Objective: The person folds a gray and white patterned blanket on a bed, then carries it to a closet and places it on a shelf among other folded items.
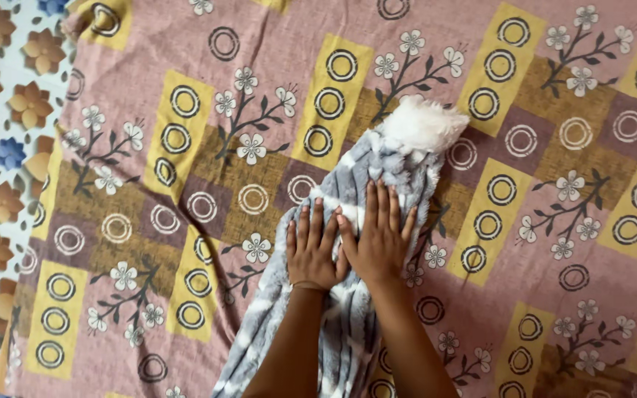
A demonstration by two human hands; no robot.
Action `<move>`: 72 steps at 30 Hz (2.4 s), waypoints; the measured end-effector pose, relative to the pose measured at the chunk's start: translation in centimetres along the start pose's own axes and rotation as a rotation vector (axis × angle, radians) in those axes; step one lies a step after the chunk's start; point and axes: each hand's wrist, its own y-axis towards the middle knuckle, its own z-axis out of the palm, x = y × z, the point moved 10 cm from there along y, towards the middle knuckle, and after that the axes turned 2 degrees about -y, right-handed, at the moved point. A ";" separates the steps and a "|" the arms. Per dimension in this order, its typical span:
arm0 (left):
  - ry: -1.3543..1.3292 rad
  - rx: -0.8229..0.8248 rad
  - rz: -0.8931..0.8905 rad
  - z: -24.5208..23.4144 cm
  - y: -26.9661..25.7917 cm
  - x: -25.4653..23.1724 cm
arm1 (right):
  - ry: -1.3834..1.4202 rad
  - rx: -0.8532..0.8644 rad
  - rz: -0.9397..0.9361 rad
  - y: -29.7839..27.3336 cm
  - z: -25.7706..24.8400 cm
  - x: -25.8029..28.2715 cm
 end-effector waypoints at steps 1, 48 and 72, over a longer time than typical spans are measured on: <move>0.000 0.000 -0.004 0.1 -0.1 0.0 | -0.001 -0.007 -0.001 0.1 -0.3 -0.1; -0.002 -0.110 0.045 -0.7 -0.5 -0.2 | 0.464 -0.105 0.448 -10.1 2.8 -7.7; -0.297 0.637 -0.698 -9.9 -23.6 11.5 | 1.022 0.727 0.888 -31.4 11.7 -5.8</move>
